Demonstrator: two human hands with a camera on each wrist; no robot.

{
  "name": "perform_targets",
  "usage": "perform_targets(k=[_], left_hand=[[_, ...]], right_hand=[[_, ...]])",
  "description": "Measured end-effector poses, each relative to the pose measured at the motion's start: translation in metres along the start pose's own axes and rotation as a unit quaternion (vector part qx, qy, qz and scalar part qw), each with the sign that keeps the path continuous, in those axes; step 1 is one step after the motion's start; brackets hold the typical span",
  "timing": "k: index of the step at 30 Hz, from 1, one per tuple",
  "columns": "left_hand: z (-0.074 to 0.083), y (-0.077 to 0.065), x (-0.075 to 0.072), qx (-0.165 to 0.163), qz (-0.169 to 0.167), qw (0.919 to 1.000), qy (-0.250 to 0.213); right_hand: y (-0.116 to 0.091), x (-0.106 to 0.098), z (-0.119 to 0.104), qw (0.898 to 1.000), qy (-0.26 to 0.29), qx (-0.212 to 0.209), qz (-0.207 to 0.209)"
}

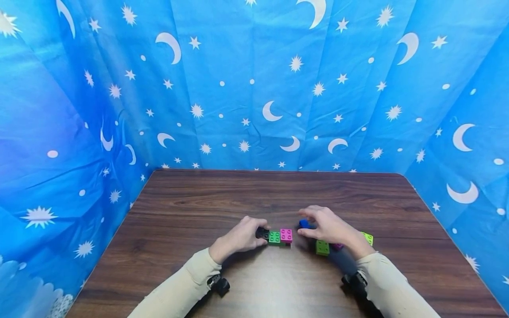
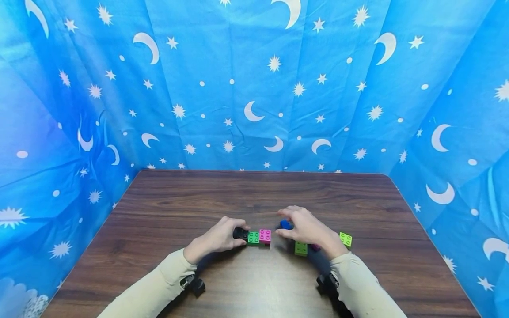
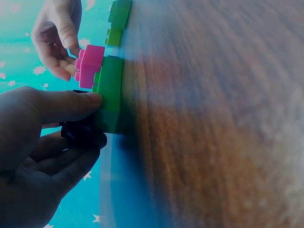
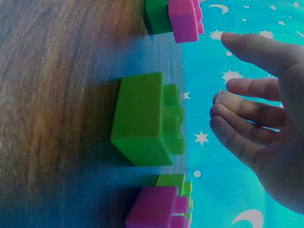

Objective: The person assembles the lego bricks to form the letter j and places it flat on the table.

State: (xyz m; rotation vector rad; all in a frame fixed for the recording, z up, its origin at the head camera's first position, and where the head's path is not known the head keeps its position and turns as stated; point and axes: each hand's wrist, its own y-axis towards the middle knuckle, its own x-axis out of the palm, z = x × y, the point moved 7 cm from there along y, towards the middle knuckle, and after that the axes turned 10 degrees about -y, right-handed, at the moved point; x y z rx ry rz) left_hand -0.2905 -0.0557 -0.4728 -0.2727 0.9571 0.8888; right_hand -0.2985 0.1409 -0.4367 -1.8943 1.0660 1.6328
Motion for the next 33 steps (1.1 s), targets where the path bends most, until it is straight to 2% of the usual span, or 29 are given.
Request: perform_targets(k=[7,18,25,33], left_hand=[[0.001,0.000,-0.001,-0.002,-0.002,0.9999,-0.017],[0.003,-0.001,-0.002,0.008,0.000,0.9998,-0.016],[0.004,-0.001,-0.001,0.006,0.003,0.9999,-0.013],[0.001,-0.001,-0.001,0.004,0.007,0.9999,-0.010]], right_hand=[[-0.002,-0.002,0.007,1.000,0.000,0.006,0.010],[-0.011,-0.007,0.025,0.999,0.012,0.040,0.017],[-0.015,-0.013,0.033,0.998,-0.002,0.045,0.038],[-0.024,-0.012,0.043,0.996,0.002,0.089,0.019]])
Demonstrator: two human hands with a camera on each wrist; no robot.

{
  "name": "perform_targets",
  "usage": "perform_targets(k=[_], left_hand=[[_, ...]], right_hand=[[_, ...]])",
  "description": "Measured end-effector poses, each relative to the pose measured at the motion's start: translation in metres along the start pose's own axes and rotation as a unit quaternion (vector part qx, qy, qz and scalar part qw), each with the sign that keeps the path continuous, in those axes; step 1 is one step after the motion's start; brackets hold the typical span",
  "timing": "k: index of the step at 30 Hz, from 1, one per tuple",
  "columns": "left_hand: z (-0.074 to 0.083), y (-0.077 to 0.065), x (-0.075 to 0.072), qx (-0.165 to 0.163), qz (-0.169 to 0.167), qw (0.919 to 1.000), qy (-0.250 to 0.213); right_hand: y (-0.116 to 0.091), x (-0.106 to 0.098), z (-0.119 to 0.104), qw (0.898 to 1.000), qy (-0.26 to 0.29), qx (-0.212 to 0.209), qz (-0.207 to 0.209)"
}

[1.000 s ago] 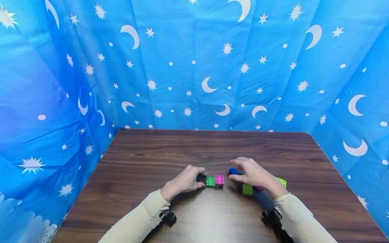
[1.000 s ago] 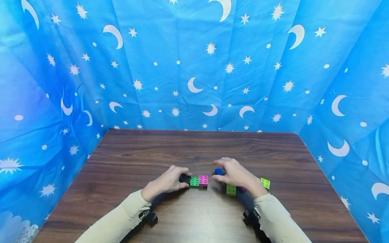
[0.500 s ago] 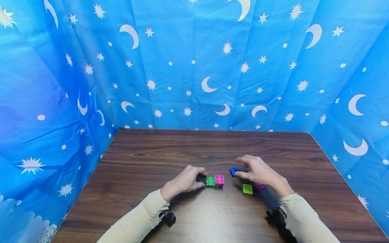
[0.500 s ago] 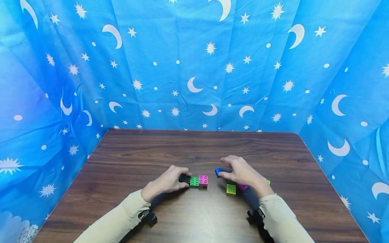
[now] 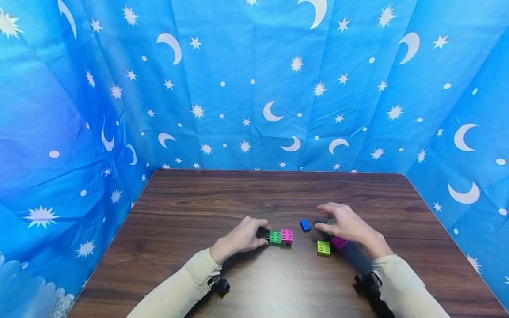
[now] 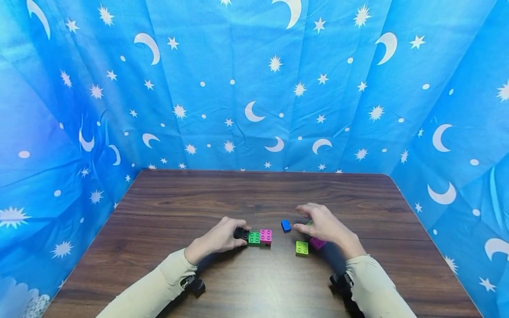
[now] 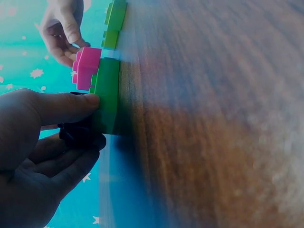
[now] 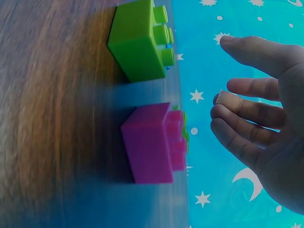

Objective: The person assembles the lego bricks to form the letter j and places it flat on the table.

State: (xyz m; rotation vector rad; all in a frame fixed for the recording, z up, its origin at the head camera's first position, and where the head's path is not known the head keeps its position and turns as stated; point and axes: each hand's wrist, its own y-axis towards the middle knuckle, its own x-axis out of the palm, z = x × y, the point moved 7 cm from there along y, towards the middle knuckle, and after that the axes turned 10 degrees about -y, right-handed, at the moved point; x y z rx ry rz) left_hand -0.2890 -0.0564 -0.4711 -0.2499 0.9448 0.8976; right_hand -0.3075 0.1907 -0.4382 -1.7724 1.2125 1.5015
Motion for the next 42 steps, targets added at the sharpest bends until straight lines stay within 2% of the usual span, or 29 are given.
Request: perform_targets(k=[5,12,25,35,42], left_hand=[[0.000,0.000,0.001,-0.007,-0.002,0.9999,0.008],[0.000,0.000,0.001,-0.005,-0.001,1.0000,-0.004],[-0.001,0.000,0.000,-0.008,-0.002,0.9999,-0.008],[0.000,0.001,-0.002,-0.011,0.000,0.9999,0.001],[0.000,0.000,-0.001,-0.013,-0.002,0.9999,-0.005]], right_hand=[[-0.005,0.000,0.007,1.000,0.006,0.009,-0.007],[-0.011,0.000,0.012,1.000,0.004,0.006,0.000],[-0.013,0.004,0.021,0.999,-0.032,0.012,-0.012],[-0.013,0.008,0.026,0.998,-0.054,0.010,-0.005],[-0.015,0.012,0.030,0.998,-0.051,0.026,-0.024]])
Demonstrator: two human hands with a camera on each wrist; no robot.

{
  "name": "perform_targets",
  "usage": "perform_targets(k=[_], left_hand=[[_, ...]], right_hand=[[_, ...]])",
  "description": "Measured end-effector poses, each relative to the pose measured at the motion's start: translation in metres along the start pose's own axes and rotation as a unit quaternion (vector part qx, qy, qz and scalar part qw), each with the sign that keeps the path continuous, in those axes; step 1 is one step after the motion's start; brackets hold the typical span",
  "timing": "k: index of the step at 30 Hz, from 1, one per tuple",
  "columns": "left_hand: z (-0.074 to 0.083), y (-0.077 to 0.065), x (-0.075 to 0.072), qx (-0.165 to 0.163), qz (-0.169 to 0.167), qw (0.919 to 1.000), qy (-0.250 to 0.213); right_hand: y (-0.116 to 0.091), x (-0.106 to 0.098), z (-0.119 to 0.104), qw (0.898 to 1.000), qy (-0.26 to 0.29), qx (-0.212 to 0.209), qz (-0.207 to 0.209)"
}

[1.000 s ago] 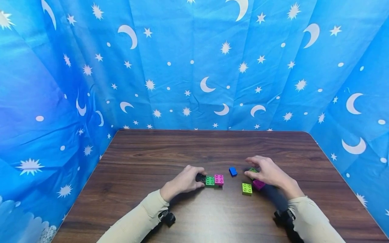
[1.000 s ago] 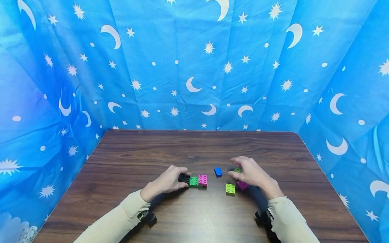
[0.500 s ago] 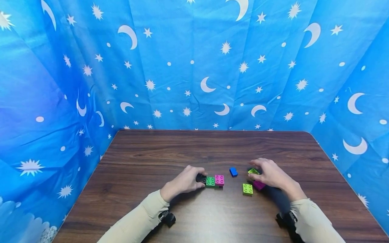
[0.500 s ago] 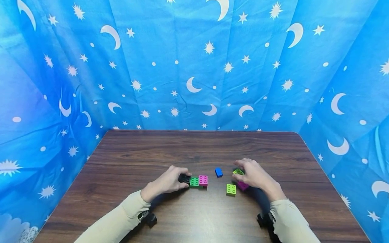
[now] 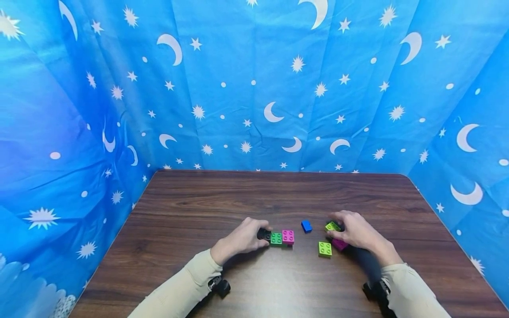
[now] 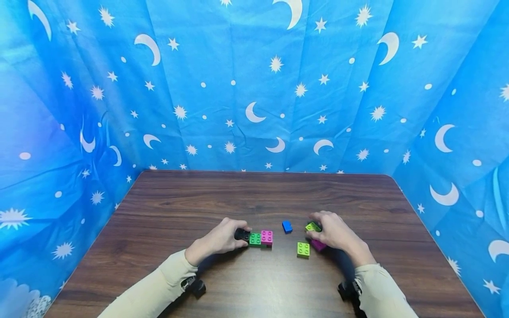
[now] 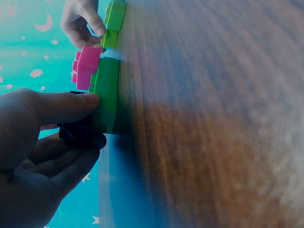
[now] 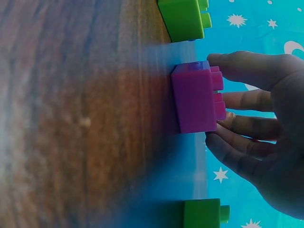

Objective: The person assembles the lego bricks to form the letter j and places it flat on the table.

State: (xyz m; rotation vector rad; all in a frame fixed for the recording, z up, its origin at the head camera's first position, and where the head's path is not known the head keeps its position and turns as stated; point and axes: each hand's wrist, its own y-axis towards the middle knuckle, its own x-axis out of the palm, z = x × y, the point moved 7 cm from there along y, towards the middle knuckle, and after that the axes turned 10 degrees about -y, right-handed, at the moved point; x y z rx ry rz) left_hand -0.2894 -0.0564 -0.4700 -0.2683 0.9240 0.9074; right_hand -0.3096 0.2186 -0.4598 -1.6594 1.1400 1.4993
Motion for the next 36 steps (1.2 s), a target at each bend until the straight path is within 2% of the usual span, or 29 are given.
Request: perform_targets(k=[19,36], left_hand=[[-0.0028,0.0009,0.0011,-0.002,-0.003,0.9999,0.010],[-0.0010,0.0005,0.0002,0.001,-0.002,0.9999,0.017]], right_hand=[[-0.0027,0.0058,0.0029,0.999,0.024,0.033,-0.018],[-0.0025,0.0096,0.0035,0.997,0.022,0.058,-0.043]])
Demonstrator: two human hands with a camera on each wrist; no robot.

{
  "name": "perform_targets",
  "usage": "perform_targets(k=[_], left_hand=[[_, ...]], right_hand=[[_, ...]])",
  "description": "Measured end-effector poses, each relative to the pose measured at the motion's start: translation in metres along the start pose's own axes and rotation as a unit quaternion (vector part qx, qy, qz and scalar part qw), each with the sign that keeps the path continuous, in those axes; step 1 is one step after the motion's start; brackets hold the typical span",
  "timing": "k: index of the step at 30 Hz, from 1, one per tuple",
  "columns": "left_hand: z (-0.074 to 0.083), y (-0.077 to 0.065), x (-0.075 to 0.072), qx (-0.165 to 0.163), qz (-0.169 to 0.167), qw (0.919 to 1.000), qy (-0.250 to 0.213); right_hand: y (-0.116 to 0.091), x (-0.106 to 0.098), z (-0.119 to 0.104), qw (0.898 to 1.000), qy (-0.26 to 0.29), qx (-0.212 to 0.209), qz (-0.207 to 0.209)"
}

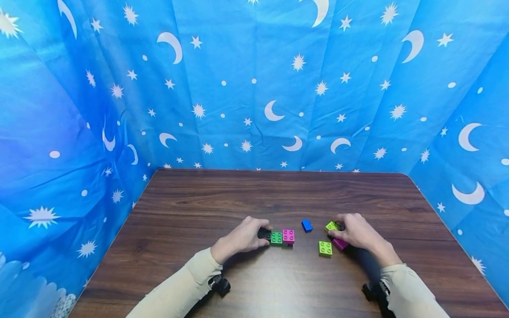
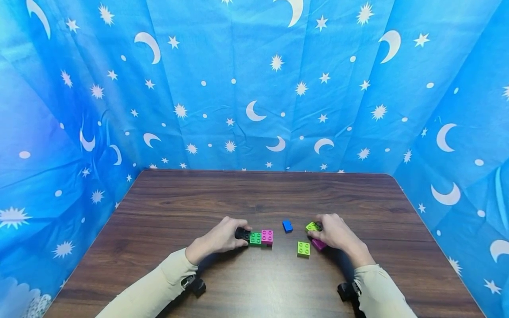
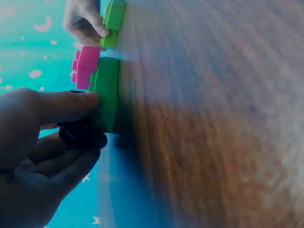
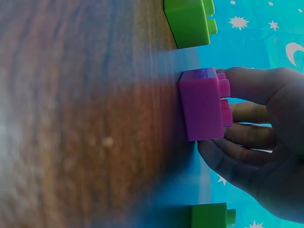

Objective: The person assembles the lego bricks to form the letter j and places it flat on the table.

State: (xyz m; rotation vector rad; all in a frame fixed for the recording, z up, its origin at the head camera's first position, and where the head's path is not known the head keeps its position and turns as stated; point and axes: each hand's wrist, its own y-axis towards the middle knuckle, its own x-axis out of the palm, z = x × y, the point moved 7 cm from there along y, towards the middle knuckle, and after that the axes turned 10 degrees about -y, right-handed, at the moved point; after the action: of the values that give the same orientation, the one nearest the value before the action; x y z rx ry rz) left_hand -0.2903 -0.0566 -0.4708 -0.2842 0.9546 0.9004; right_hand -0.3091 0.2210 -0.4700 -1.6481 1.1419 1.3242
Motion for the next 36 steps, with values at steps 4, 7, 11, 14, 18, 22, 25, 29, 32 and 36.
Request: perform_targets(k=[4,7,11,14,18,22,25,29,32,36], left_hand=[[-0.0002,-0.0006,-0.0003,-0.002,0.002,1.0000,0.000],[-0.0010,-0.0009,-0.0004,-0.003,0.002,1.0000,-0.006],[-0.0016,-0.0013,-0.0003,-0.004,0.001,0.9999,-0.011],[-0.0019,-0.0014,-0.0001,-0.007,0.001,1.0000,-0.003],[-0.0020,-0.0013,0.0000,-0.008,0.001,1.0000,0.001],[-0.0017,-0.0013,-0.0002,-0.003,0.003,1.0000,-0.003],[-0.0017,-0.0014,-0.0001,0.000,0.004,1.0000,-0.002],[-0.0025,-0.0012,0.0000,-0.006,0.004,1.0000,-0.003],[-0.0026,-0.0007,0.0001,-0.006,0.003,1.0000,-0.006],[-0.0022,0.0000,0.0001,-0.005,0.004,1.0000,-0.007]], right_hand=[[0.0009,-0.0011,-0.0007,1.000,-0.001,-0.011,0.005],[0.0011,-0.0014,-0.0016,1.000,-0.006,-0.026,0.010],[0.0007,-0.0019,-0.0044,0.998,-0.019,-0.049,0.018],[0.0007,-0.0031,-0.0065,0.997,-0.032,-0.062,0.025],[0.0010,-0.0041,-0.0074,0.996,-0.038,-0.070,0.030],[0.0017,-0.0025,-0.0072,0.997,-0.029,-0.073,0.026],[0.0017,-0.0015,-0.0069,0.997,-0.028,-0.075,0.024],[0.0014,-0.0016,-0.0071,0.996,-0.030,-0.077,0.027],[0.0016,-0.0021,-0.0080,0.996,-0.028,-0.076,0.025],[0.0020,-0.0038,-0.0091,0.996,-0.028,-0.076,0.025]])
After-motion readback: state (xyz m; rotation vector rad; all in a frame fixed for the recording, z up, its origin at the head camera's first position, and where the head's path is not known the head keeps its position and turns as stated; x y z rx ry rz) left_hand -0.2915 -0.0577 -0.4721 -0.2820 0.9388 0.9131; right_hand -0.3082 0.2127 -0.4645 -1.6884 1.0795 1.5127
